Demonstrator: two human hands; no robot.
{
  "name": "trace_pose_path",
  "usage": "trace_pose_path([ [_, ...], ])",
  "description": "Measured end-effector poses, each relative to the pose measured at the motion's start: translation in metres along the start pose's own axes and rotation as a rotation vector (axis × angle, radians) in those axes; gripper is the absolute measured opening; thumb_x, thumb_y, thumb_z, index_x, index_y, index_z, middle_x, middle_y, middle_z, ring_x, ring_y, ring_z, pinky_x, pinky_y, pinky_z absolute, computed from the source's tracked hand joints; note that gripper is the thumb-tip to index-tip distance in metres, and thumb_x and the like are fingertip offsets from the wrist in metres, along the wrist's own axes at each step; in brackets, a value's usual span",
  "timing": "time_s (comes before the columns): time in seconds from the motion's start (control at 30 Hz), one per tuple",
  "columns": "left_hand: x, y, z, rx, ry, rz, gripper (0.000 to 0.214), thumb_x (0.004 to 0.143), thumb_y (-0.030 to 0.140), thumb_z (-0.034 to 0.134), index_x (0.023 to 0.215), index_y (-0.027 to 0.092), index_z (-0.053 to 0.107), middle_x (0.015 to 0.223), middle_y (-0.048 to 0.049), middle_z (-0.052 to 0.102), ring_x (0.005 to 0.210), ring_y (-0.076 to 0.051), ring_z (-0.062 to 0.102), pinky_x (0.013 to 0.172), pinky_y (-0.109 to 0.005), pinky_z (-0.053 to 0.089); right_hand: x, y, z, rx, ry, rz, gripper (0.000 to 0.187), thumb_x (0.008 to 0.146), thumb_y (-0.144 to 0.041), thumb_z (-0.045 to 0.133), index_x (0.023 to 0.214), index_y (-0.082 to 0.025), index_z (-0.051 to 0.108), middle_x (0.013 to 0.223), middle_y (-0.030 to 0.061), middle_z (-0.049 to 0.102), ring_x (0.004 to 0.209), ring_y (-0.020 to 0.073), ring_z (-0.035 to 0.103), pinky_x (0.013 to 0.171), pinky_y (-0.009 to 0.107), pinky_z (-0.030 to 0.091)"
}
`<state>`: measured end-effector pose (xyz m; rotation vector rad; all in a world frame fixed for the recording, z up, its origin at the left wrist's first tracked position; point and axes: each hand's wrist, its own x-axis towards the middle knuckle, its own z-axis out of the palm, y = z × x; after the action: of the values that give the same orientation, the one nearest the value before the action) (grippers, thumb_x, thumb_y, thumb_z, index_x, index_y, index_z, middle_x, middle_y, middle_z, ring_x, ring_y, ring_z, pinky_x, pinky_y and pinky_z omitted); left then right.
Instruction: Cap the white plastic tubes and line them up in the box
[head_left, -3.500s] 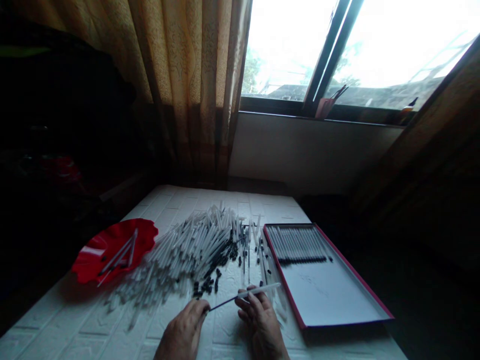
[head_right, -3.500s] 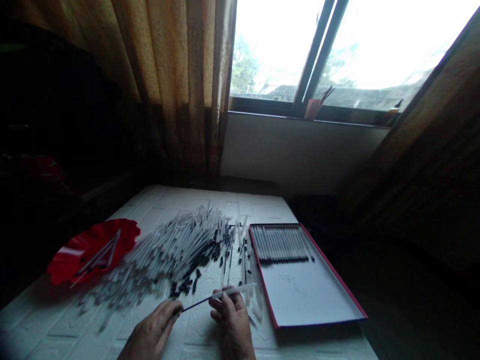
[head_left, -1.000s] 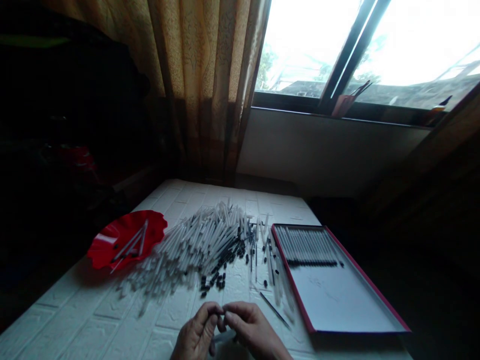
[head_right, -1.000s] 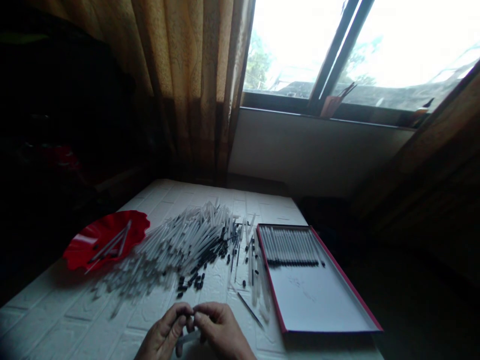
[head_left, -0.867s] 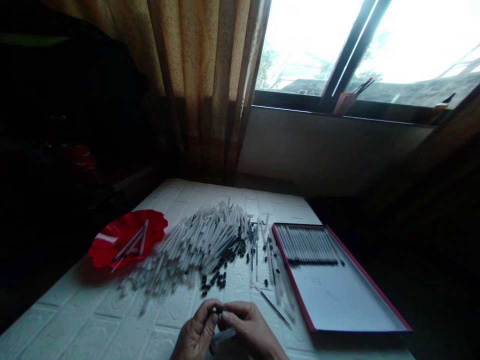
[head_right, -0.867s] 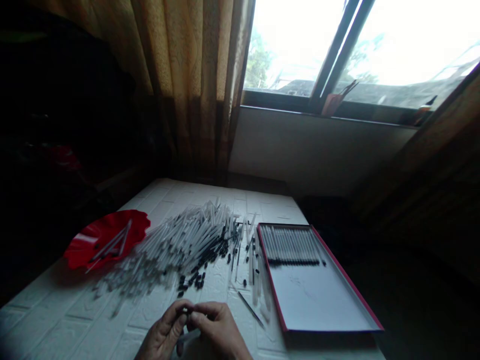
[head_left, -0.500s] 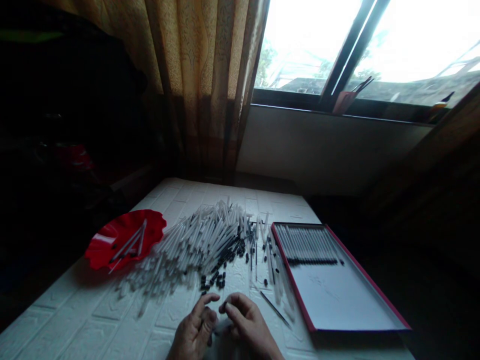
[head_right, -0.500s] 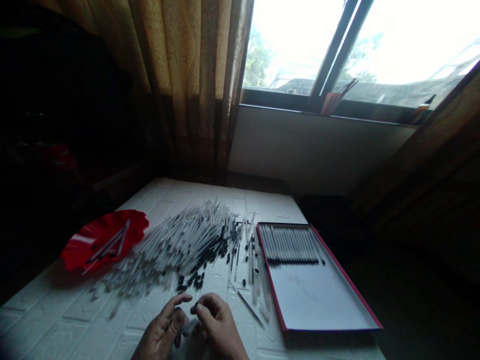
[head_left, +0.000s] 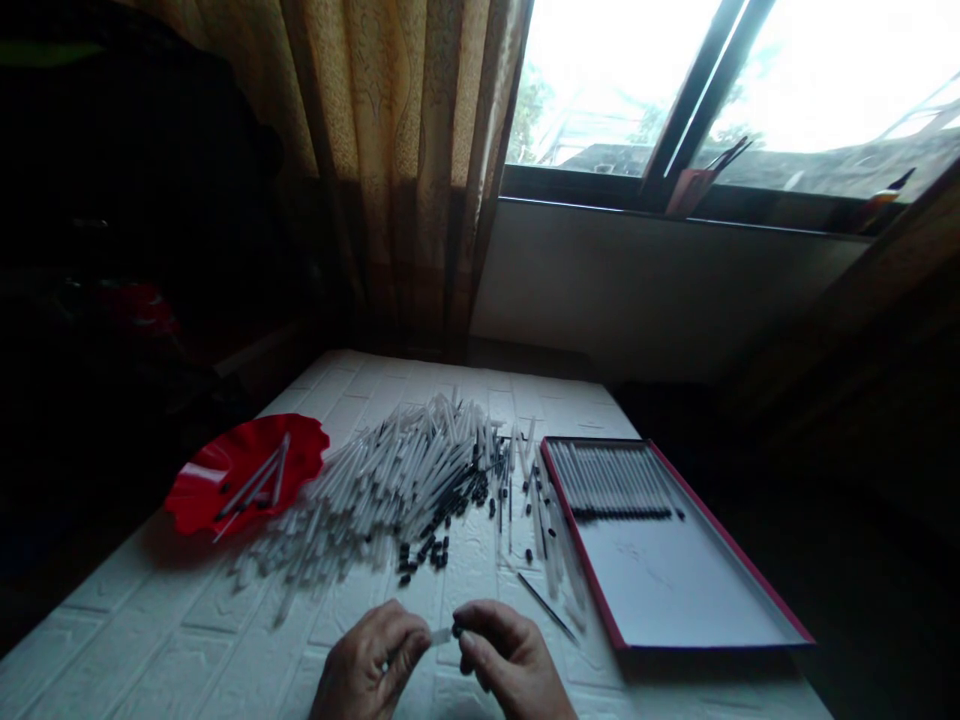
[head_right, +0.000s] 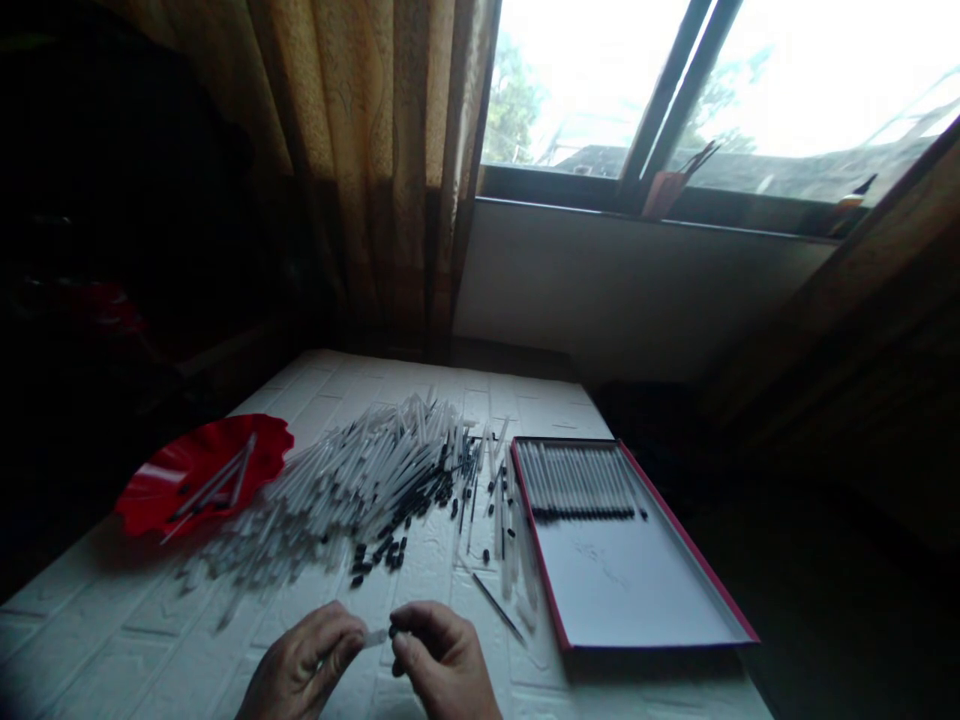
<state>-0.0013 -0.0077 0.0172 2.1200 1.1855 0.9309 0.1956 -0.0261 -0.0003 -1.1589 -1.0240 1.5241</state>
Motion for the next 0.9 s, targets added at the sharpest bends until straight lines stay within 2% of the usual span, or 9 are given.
trace_pose_path([
  [0.17,-0.001,0.000,0.001,0.050,0.014,0.018,0.031,0.097,0.044,0.046,0.081,0.026,0.066,0.072,0.0024,0.068,0.068,-0.013,0.067,0.064,-0.017,0.050,-0.002,-0.004,0.001,-0.064,-0.051,-0.161,0.028,0.079,-0.045,0.071,0.090,-0.019,0.073,0.070,0.0015,0.062,0.060,0.0134,0.057,0.058,0.026,0.047],
  [0.27,-0.001,0.000,0.002,0.067,0.011,0.021,0.031,0.097,0.043,0.046,0.080,0.026,0.066,0.073,0.0022,0.068,0.069,-0.013,0.067,0.064,-0.017,0.050,-0.003,-0.008,0.000,-0.230,-0.039,-0.313,0.017,0.083,-0.033,0.067,0.093,-0.021,0.074,0.080,0.0049,0.065,0.064,0.0145,0.059,0.060,0.025,0.047],
  [0.4,-0.001,0.000,0.002,0.083,0.022,0.044,0.032,0.097,0.043,0.046,0.080,0.026,0.066,0.072,0.0020,0.068,0.068,-0.013,0.067,0.063,-0.017,0.050,-0.004,-0.011,0.000,-0.426,-0.022,-0.469,0.015,0.087,-0.024,0.061,0.095,-0.020,0.073,0.082,0.0078,0.068,0.065,0.0152,0.061,0.056,0.023,0.048],
  [0.63,0.000,0.003,0.002,0.090,0.027,0.065,0.035,0.098,0.043,0.043,0.080,0.025,0.066,0.070,0.0017,0.068,0.066,-0.013,0.067,0.061,-0.017,0.050,-0.003,-0.011,0.001,-0.570,-0.011,-0.558,0.018,0.088,-0.019,0.057,0.099,-0.021,0.071,0.082,0.0080,0.070,0.062,0.0149,0.063,0.055,0.022,0.049],
  [0.9,0.003,0.007,0.000,0.136,0.014,0.104,0.039,0.099,0.045,0.040,0.078,0.025,0.066,0.069,0.0015,0.067,0.065,-0.013,0.066,0.060,-0.017,0.050,-0.002,-0.022,0.001,-0.812,-0.037,-0.589,0.015,0.085,-0.018,0.057,0.089,-0.018,0.072,0.072,0.0072,0.072,0.059,0.0156,0.066,0.056,0.020,0.048],
])
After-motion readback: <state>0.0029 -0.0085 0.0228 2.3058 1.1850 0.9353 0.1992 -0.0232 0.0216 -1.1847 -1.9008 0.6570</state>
